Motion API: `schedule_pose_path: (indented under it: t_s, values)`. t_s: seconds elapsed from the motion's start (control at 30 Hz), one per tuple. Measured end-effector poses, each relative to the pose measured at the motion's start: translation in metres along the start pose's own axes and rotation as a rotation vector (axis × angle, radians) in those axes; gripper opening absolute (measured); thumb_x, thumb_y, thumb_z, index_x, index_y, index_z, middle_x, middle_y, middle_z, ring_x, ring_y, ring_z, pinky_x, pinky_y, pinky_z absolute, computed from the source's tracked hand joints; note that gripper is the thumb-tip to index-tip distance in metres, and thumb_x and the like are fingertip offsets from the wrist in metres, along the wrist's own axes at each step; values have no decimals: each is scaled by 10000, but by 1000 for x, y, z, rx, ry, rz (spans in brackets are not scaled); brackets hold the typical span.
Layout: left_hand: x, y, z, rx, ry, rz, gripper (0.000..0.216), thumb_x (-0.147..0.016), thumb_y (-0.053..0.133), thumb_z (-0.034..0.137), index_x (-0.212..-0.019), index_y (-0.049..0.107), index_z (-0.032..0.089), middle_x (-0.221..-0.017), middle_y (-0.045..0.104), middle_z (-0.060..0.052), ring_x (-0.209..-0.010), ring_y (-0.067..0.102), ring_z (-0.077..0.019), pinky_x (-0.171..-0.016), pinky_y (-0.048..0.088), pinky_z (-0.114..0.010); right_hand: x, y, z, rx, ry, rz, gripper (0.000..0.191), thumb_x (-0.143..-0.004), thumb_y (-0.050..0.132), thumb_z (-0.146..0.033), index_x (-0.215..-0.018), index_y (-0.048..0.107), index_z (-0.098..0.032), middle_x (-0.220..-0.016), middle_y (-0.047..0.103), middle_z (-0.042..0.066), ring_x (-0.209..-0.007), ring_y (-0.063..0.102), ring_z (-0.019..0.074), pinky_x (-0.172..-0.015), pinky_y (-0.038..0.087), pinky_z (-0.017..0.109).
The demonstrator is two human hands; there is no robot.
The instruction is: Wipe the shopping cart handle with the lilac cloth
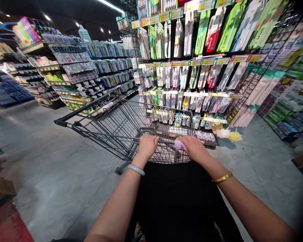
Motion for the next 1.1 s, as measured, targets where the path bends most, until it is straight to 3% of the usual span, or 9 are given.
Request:
schedule_pose_path:
  t_s: [0.17, 0.27, 0.4, 0.6, 0.7, 0.83, 0.93, 1.0, 1.1]
  values:
    - [-4, 2, -3, -32, -2, -50, 454, -1000, 276, 414, -800, 630, 212, -875, 709, -49, -879, 591, -220, -780, 320, -363, 5, 12, -20, 127, 50, 136, 472, -858, 539, -114, -1306, 564, -260, -1320, 546, 134, -1194, 442, 327, -1007, 325, 479]
    - [-7, 0, -8, -35, -7, -89, 466, -1000, 261, 424, -815, 633, 215, -898, 708, -51, -894, 593, -224, -775, 327, -358, -8, 17, -31, 45, -17, 135, 532, -835, 549, -89, -1329, 546, -288, -1346, 532, 110, -1218, 431, 301, -1017, 329, 456]
    - [-7, -4, -18, -18, 3, -138, 482, -1002, 238, 434, -804, 622, 221, -861, 695, -43, -873, 596, -218, -757, 335, -342, -4, 4, -10, -73, -128, 45, 555, -779, 570, -39, -1251, 592, -330, -1280, 574, 45, -1152, 480, 235, -951, 388, 371]
    - [-6, -3, -28, -18, -25, -156, 471, -999, 233, 434, -809, 610, 224, -892, 694, -47, -909, 586, -230, -807, 334, -365, 37, 7, 4, 99, -65, 231, 448, -847, 554, -86, -1201, 646, -345, -1322, 574, 48, -1218, 429, 283, -1010, 295, 457]
    - [-8, -3, -28, -6, -56, -198, 455, -996, 242, 431, -839, 619, 229, -936, 697, -47, -948, 579, -236, -852, 332, -386, 32, 7, 7, 42, -87, 191, 479, -828, 549, -63, -1195, 643, -357, -1318, 570, 33, -1229, 427, 268, -1013, 298, 442]
    - [-7, -4, -6, -25, -81, -129, 414, -992, 294, 386, -835, 641, 223, -949, 703, -53, -972, 573, -232, -951, 289, -440, 12, -1, 11, -91, 9, 127, 463, -813, 569, -107, -1213, 622, -334, -1252, 585, 47, -1149, 476, 253, -965, 361, 412]
    - [-4, 2, 31, 46, 59, -20, 379, -996, 314, 343, -873, 654, 228, -957, 702, -36, -990, 567, -202, -1027, 235, -441, 7, 0, -2, -41, 49, 184, 455, -808, 581, -121, -1213, 619, -325, -1253, 583, 69, -1164, 460, 282, -999, 316, 475]
    - [-1, 8, 51, 92, 137, -6, 373, -998, 317, 334, -875, 649, 217, -921, 696, -42, -953, 574, -201, -977, 286, -409, 8, 2, -9, -14, 4, 181, 493, -802, 567, -95, -1235, 607, -329, -1278, 571, 72, -1190, 442, 286, -1018, 287, 488]
    - [2, 15, 60, 102, 143, -17, 390, -1002, 310, 363, -855, 636, 207, -874, 684, -51, -890, 577, -212, -845, 341, -371, 10, 1, -4, -64, -71, 90, 542, -790, 540, -60, -1242, 596, -353, -1268, 578, 44, -1165, 459, 251, -984, 329, 425]
Point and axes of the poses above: each hand's wrist, its own x-axis away from the middle knuckle, its own y-axis out of the palm, z = x × y, the point moved 3 cm from there along -x, towards the middle knuckle
